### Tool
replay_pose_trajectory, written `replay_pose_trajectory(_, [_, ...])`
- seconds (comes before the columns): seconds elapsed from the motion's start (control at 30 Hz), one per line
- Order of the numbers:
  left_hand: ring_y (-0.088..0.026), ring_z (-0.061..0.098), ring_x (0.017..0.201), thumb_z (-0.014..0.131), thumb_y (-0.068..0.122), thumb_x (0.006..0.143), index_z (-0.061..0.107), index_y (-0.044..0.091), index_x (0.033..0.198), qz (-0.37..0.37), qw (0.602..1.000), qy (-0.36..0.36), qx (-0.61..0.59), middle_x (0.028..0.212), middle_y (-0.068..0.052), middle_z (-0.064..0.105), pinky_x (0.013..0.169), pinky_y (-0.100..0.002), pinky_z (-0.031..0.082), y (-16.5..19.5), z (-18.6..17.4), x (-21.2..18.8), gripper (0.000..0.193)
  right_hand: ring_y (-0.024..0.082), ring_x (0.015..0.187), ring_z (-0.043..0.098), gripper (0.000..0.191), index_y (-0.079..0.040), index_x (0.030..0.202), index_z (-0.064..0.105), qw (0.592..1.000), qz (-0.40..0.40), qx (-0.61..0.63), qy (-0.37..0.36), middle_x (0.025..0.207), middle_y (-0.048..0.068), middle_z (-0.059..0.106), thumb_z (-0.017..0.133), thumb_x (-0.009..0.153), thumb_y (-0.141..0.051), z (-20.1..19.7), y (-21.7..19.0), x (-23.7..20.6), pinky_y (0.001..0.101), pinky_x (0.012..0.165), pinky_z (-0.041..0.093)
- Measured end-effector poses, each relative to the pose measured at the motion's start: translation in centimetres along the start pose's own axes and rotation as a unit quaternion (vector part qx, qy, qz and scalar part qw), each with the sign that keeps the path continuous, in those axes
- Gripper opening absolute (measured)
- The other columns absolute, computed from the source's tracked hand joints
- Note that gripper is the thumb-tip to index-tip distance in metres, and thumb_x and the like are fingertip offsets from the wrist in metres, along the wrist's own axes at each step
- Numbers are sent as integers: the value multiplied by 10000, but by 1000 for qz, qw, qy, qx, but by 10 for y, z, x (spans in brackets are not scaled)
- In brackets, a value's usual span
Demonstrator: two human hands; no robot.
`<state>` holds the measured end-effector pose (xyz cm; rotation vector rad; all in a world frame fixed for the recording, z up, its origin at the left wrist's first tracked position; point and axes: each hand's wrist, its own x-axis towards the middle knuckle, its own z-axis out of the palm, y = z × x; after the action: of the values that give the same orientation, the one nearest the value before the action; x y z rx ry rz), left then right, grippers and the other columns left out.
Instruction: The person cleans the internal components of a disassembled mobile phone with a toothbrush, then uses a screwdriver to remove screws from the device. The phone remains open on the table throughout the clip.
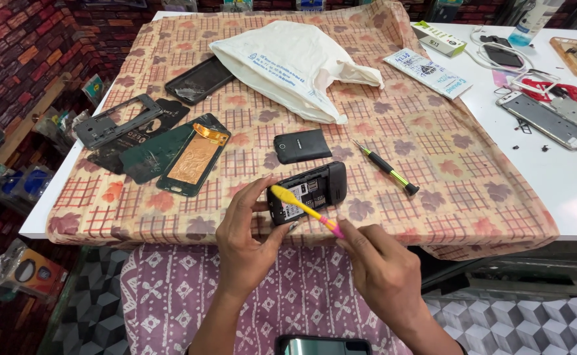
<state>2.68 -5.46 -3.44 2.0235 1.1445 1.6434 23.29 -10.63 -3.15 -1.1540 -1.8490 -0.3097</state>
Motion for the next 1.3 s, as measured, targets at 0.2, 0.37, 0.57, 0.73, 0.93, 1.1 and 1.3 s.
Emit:
replay_pose_trajectory(0.2, [-181, 736, 1051, 881, -13, 714, 531, 101, 1421, 9, 1000, 2, -8, 1384, -107, 623, 770, -271, 630, 0, 0, 0, 796, 166, 583, 627, 343, -44, 1196, 733, 1000, 3, 29, -3, 804, 58, 676, 779, 861, -98, 3, 4, -1, 342, 506, 486])
replay_pose_trajectory(0.37, [-182, 740, 1054, 860, -36, 719, 520, 88, 1430, -7, 1000, -5, -17, 1385, -117, 621, 773, -271, 634, -2, 0, -1, 798, 177, 605, 633, 327, -61, 1203, 738, 1000, 15, -7, 1, 805, 58, 671, 762, 878, -74, 5, 1, -1, 342, 517, 492])
replay_pose_trajectory(0.57, [-214, 736, 1070, 878, 5, 713, 485, 76, 1452, 19, 1000, -4, 24, 1363, -146, 628, 799, -298, 629, -4, -1, -1, 840, 170, 567, 623, 348, -97, 1173, 764, 998, -24, -3, -53, 765, 35, 665, 792, 827, -112, 0, 5, 1, 347, 483, 473])
replay_pose_trajectory(0.73, [-212, 738, 980, 910, 74, 726, 476, 70, 1459, 24, 997, -1, 76, 1291, -166, 648, 762, -308, 674, -6, 1, -2, 852, 167, 627, 638, 352, -101, 1187, 757, 998, -24, -52, -16, 819, 30, 672, 763, 836, -70, 0, 4, 2, 334, 520, 482])
replay_pose_trajectory(0.93, [-194, 748, 934, 921, 106, 699, 490, 99, 1469, -4, 996, -5, 88, 1181, -131, 691, 742, -307, 653, -11, 2, -5, 883, 133, 575, 628, 311, -101, 1125, 776, 992, -55, 9, -117, 781, 17, 690, 779, 818, -142, -14, 25, 4, 323, 458, 475])
replay_pose_trajectory(1.1, [-205, 741, 959, 935, 170, 675, 492, 113, 1452, 54, 994, 21, 89, 1259, -164, 693, 774, -307, 665, -17, 5, -6, 897, 96, 533, 604, 251, -88, 1131, 783, 997, 34, -39, -51, 780, 16, 707, 763, 883, -125, -10, 37, 1, 304, 421, 451])
replay_pose_trajectory(1.3, [-162, 771, 925, 918, 193, 729, 523, 120, 1462, 1, 997, 5, 71, 1121, -97, 728, 760, -295, 634, -18, 3, -5, 836, 161, 579, 632, 298, -106, 1119, 780, 989, -15, 43, -138, 773, 32, 673, 776, 826, -157, -18, 42, 4, 350, 498, 492])
